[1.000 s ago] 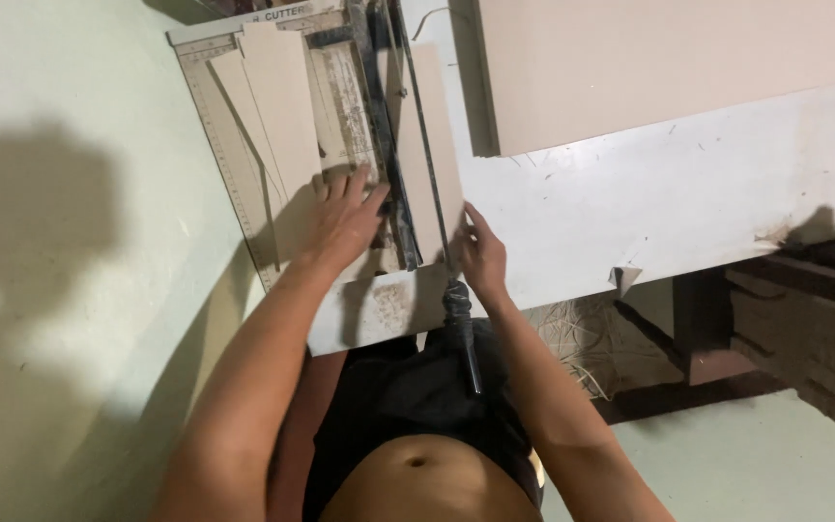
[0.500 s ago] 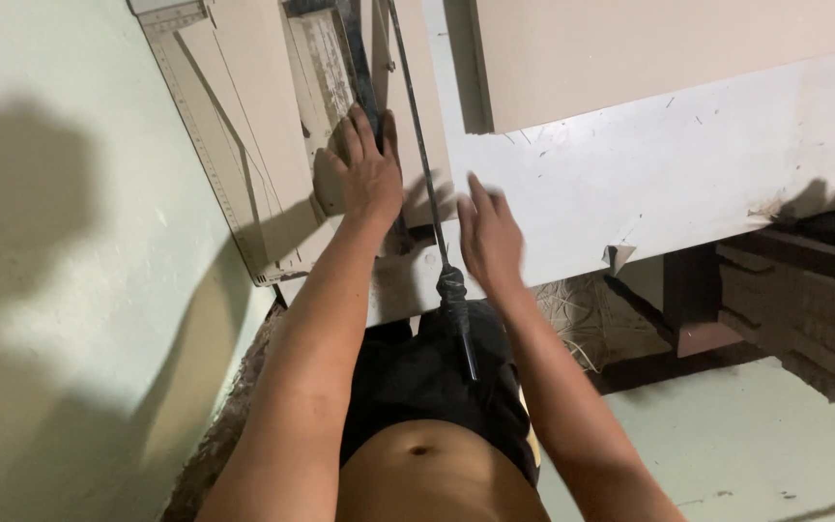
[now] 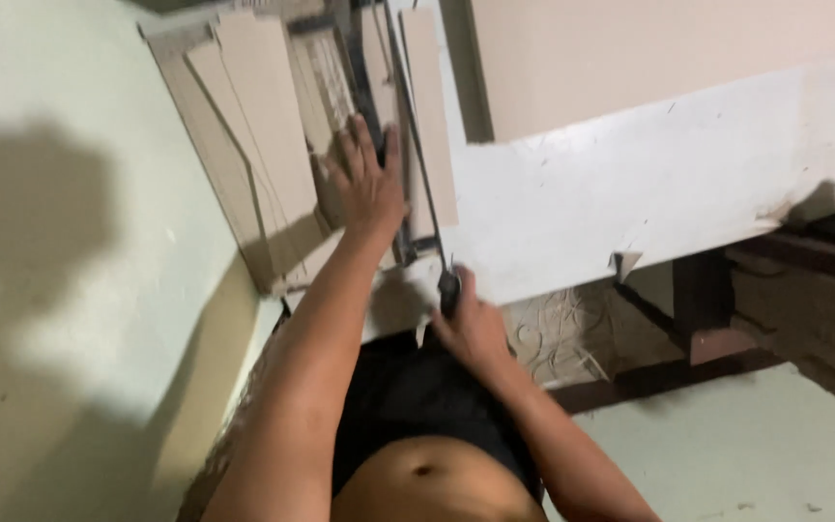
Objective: Using a manual paper cutter to trim or cut thin white sheets of material into smaller strips.
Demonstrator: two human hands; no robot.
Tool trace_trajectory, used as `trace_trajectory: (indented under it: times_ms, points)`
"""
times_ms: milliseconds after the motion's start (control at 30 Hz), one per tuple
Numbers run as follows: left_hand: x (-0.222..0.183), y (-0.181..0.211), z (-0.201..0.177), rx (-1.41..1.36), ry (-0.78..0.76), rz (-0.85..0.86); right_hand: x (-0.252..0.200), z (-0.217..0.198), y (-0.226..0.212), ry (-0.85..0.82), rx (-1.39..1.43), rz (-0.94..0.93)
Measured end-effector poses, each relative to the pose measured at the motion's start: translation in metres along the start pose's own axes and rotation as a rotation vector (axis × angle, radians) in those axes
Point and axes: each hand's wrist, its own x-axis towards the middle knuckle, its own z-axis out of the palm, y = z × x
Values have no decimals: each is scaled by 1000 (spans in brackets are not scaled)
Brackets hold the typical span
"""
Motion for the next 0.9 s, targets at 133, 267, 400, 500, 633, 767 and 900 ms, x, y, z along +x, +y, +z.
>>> trace_trajectory:
  times_ms: [133, 267, 400, 500, 633, 767, 900]
  points:
    - [26, -17, 62, 207, 77, 275, -62, -100, -52, -113, 244, 45]
    - [-26, -48, 71, 699, 325, 896, 8, -67, -9, 119, 195, -137]
    - [-52, -69, 37, 424, 414, 1063, 115, -15, 5, 376, 147, -109]
    - [-44, -100, 43, 568, 72, 733, 143, -11, -7, 373, 14, -34]
    - [-55, -99, -30, 213, -162, 259, 173, 5, -3, 307, -94, 39]
    - [-36, -134, -8, 471, 49, 549, 173, -7, -3, 270, 47, 59]
    - [-40, -122, -13, 327, 96, 471, 127, -20, 4, 276, 576, -221]
